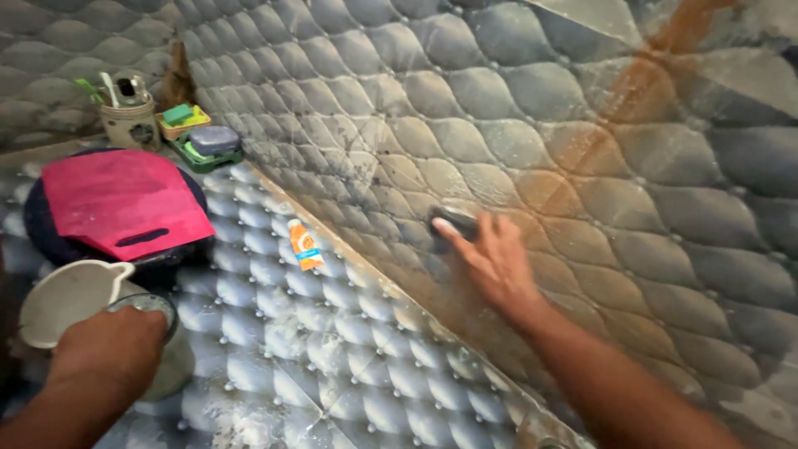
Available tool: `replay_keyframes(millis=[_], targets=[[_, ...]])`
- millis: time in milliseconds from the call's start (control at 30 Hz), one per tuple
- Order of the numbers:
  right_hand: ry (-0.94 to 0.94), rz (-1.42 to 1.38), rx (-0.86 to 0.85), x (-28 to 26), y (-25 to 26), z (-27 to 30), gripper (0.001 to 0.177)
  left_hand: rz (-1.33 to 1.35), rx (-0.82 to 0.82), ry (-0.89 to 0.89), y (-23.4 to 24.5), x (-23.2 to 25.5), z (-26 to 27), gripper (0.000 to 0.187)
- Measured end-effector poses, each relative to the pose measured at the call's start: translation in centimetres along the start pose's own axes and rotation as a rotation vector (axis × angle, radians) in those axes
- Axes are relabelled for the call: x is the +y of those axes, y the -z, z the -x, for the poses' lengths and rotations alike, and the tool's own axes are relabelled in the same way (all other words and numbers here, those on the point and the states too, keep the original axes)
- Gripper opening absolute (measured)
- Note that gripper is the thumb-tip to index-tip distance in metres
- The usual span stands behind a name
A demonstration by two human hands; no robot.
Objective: The person scrubs a tiled wall with a brush and water, then rinses the area using a wall-mounted tap. The person uses a small cup to pour water and a brush to scrub the surface.
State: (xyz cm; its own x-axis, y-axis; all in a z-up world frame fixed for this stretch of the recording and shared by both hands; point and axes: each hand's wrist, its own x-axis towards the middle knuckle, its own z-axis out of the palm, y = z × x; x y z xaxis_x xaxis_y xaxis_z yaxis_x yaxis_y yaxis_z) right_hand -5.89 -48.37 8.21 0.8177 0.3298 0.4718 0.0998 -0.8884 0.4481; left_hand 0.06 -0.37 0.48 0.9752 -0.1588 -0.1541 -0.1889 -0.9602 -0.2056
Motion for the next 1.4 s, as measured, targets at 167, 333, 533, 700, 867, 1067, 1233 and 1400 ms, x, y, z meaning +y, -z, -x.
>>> replay_keyframes(millis=[167, 333, 533, 700, 867, 1067, 1233, 1400], targets=[[0.049, -0.067, 0.047, 0.6, 2.1, 2.2, 0.071, 0.049, 0.023, 0.004, 0.3, -0.2, 0.3, 0.02], [-0.106, 0.057, -0.285, 5.1, 5.8, 16.5, 0.092, 0.056, 0.051, -0.016, -0.2, 0.1, 1.0, 0.02], [-0.173, 0.087, -0.383, 5.6, 4.9, 17.2, 0.088, 0.04, 0.055, -0.033, 0.0, 0.1, 0.6, 0.02], [0.021, -0.044, 0.002, 0.8, 0.4, 2.5, 0.079, 0.036, 0.038, -0.003, 0.1, 0.8, 0.1, 0.02], [0.044, 0.019, 0.119, -1.1, 0.9, -0.9, 0.071, 0.04, 0.062, -0.006, 0.4, 0.6, 0.3, 0.02], [-0.059, 0.047, -0.122, 4.0, 6.0, 14.0, 0.088, 0.057, 0.071, -0.009, 0.1, 0.5, 1.1, 0.02], [-0.116, 0.222, -0.246, 5.7, 6.1, 17.9, 0.089, 0.028, 0.06, -0.016, 0.4, 0.5, 1.4, 0.019], [-0.016, 0.047, -0.082, 2.6, 2.7, 5.5, 0.083, 0.037, 0.045, -0.011, 0.6, 0.8, 0.7, 0.019]])
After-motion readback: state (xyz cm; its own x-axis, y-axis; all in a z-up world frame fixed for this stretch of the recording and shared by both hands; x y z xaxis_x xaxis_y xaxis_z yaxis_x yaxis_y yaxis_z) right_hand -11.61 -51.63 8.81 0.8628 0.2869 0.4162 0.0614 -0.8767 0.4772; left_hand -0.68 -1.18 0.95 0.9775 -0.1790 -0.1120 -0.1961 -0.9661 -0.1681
